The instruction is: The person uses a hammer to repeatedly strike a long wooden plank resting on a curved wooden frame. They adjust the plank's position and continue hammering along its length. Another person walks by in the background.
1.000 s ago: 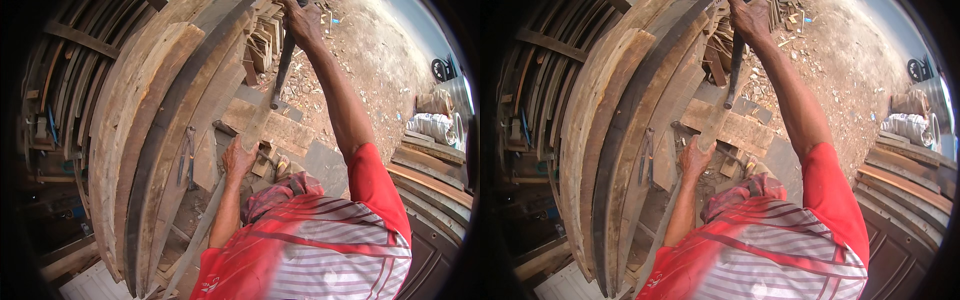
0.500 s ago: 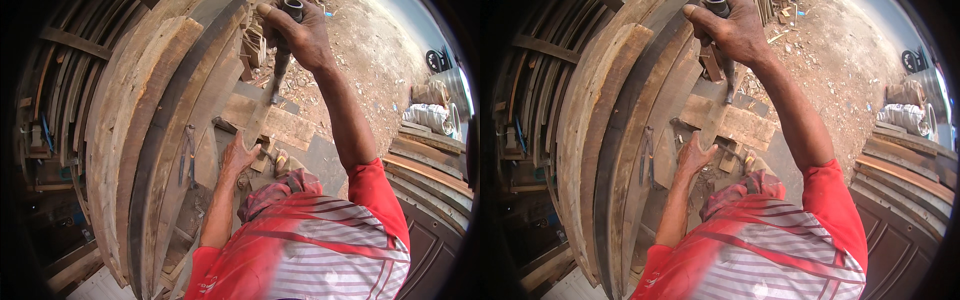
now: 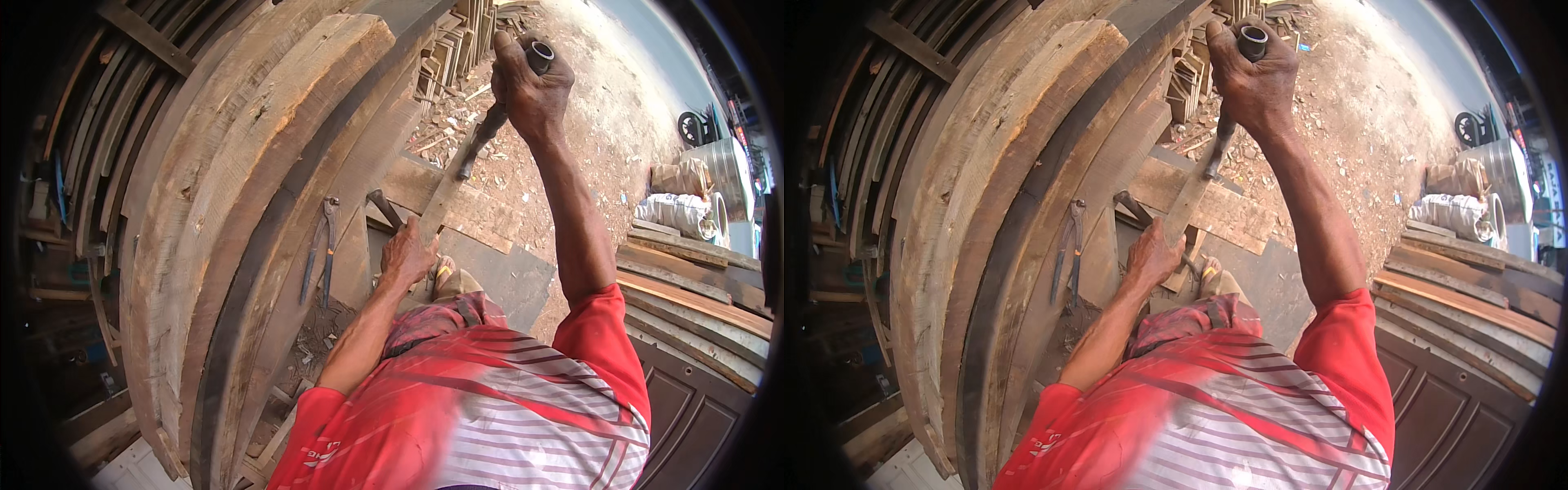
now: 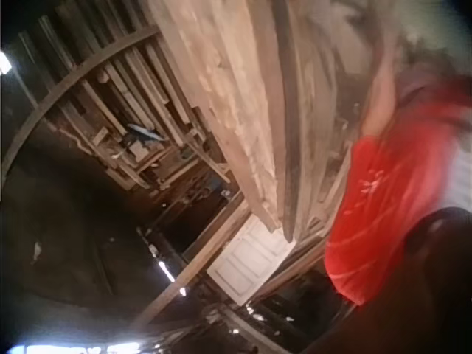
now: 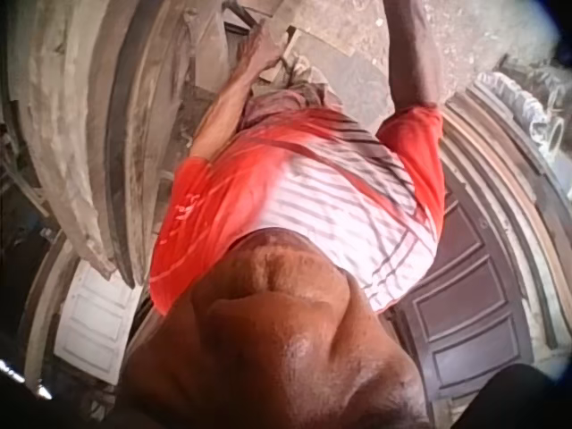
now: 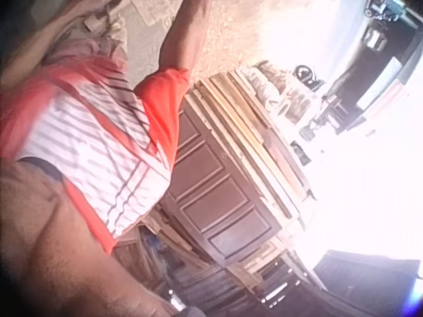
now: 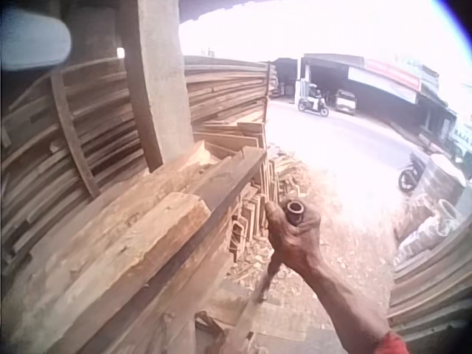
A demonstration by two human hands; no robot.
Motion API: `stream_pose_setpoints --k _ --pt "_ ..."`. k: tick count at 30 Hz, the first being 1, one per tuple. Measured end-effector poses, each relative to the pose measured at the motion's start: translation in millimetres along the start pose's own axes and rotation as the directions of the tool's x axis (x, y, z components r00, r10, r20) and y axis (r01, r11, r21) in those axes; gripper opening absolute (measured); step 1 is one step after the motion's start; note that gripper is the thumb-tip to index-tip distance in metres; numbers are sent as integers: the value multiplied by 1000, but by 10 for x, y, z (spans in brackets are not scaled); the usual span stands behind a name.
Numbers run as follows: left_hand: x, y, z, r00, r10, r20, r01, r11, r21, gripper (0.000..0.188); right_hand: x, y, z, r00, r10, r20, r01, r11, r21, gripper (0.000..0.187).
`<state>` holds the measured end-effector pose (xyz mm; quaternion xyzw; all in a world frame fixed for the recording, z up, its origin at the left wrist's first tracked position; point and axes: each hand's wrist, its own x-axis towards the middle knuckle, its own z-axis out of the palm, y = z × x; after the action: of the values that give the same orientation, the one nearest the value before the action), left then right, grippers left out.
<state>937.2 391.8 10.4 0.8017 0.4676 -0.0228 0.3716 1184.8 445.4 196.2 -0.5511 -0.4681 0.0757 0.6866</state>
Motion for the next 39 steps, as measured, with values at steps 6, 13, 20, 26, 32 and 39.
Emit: stream_pose_setpoints --k 6,13,20,26,32,39 --pt "-90 -44 -28 996 21 82 -19 999 -27 59 527 191 -511 985 163 -49 -151 968 202 33" --pt "-13 -132 -51 995 15 96 -9 998 -67 62 240 -71 41 999 41 -2 -40 995 95 30" --pt "105 -93 -137 996 81 28 -78 992 -97 57 -9 -241 280 999 30 -37 -26 992 123 25" --pt "-28 -112 -30 997 64 36 -60 994 -91 58 403 -232 -61 989 90 -116 -75 989 127 32" --pt "-73 -137 -62 997 25 77 -16 993 -116 63 -145 -291 235 1000 -22 -7 23 998 62 27" --pt "-8 -129 -63 994 10 111 2 994 -105 69 -251 -268 304 985 -87 -152 83 996 -38 27"
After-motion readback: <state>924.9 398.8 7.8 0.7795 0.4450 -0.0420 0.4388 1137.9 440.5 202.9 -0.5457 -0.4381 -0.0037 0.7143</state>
